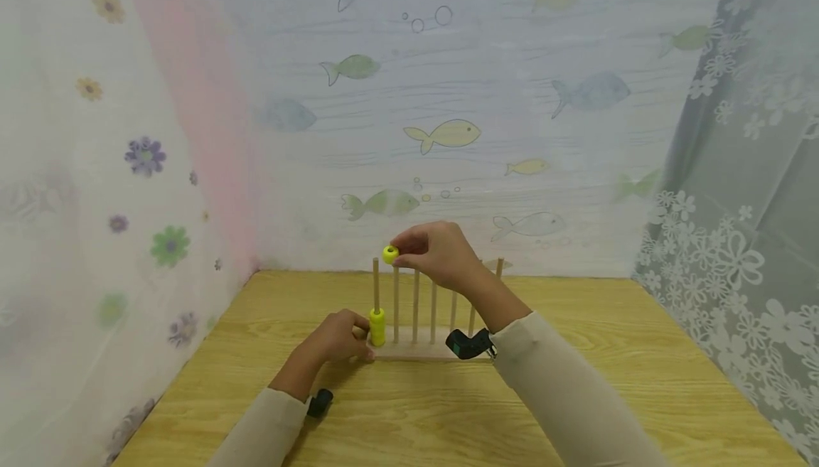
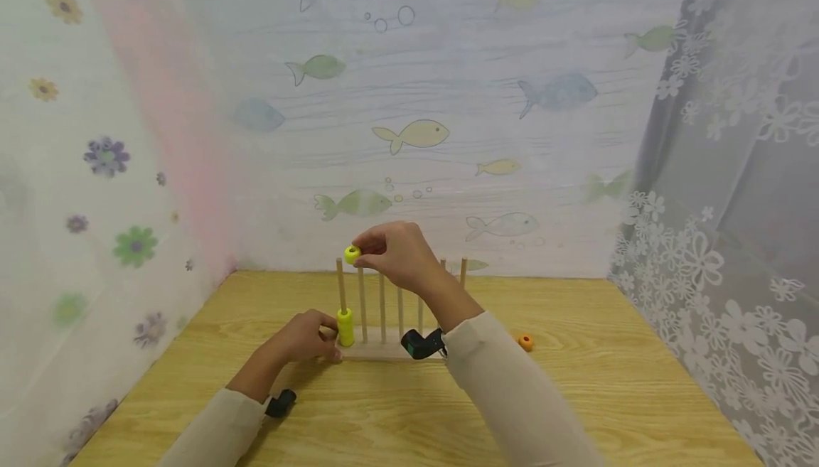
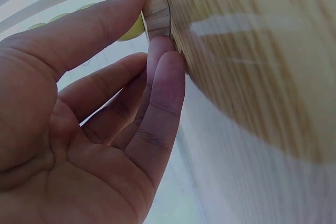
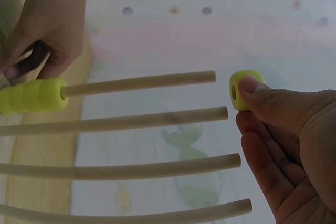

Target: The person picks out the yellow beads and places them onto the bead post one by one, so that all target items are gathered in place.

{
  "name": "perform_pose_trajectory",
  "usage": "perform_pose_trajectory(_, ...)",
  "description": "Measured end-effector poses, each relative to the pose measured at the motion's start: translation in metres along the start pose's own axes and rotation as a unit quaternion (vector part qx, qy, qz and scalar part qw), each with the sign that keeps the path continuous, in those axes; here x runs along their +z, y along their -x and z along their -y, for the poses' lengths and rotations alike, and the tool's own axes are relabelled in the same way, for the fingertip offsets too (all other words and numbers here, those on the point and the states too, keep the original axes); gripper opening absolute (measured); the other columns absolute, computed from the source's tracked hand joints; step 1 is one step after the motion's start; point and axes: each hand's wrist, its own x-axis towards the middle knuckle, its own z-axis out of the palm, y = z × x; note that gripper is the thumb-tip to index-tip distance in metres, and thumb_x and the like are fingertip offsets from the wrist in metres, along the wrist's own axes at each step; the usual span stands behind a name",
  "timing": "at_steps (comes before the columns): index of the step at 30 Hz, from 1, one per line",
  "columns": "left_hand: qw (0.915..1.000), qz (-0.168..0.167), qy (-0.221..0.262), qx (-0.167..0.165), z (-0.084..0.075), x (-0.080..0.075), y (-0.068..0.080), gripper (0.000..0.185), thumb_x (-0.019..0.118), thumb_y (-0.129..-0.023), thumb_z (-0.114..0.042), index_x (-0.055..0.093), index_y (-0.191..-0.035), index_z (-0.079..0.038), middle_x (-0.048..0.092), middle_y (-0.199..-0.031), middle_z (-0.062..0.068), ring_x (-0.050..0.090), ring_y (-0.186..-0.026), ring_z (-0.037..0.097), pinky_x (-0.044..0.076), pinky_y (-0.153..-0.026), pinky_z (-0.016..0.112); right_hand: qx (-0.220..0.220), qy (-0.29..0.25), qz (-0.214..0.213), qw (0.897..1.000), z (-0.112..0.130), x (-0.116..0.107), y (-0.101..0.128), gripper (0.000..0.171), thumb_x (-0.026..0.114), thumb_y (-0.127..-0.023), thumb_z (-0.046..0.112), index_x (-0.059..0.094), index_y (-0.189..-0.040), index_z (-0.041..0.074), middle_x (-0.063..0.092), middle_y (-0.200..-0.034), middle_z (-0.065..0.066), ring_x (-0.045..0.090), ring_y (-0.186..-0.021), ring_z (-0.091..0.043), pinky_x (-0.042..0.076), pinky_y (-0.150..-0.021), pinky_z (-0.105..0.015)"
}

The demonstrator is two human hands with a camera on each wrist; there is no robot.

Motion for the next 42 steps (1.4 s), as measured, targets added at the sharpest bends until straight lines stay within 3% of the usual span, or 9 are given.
perform_pose_trajectory(9,1.0000,0.002,0.003,-0.001,0.000,0.000,0.000,0.059,0.086,-0.068,-0.034,0.067,-0.120,-0.014,0.060,-0.128,0.013,0.055,-0.117,0.038,0.048,-0.090,0.055,0.004,-0.006,-0.001,1.000,0.002,0.008,-0.004,0.023,0.076,-0.082,0.027,0.074,-0.104,0.021,0.072,-0.093,0.012,0.067,-0.080,0.001,0.055,-0.068,-0.020)
perform_pose_trajectory(21,0.9999,0.012,0.003,0.004,0.000,0.000,0.001,0.057,0.086,-0.069,-0.033,0.068,-0.119,-0.015,0.062,-0.124,0.010,0.058,-0.111,0.033,0.052,-0.082,0.048,0.014,-0.003,0.004,1.000,0.003,0.015,-0.010,0.021,0.076,-0.082,0.029,0.075,-0.102,0.022,0.071,-0.090,0.013,0.066,-0.077,0.001,0.054,-0.067,-0.020)
perform_pose_trajectory(42,0.9999,0.011,0.003,0.000,-0.001,-0.001,0.001,0.060,0.086,-0.068,-0.033,0.067,-0.121,-0.013,0.061,-0.126,0.012,0.056,-0.116,0.036,0.051,-0.085,0.051,0.024,-0.022,-0.018,0.999,0.001,0.022,-0.008,0.023,0.077,-0.081,0.029,0.075,-0.102,0.022,0.072,-0.092,0.011,0.067,-0.079,-0.001,0.055,-0.067,-0.020)
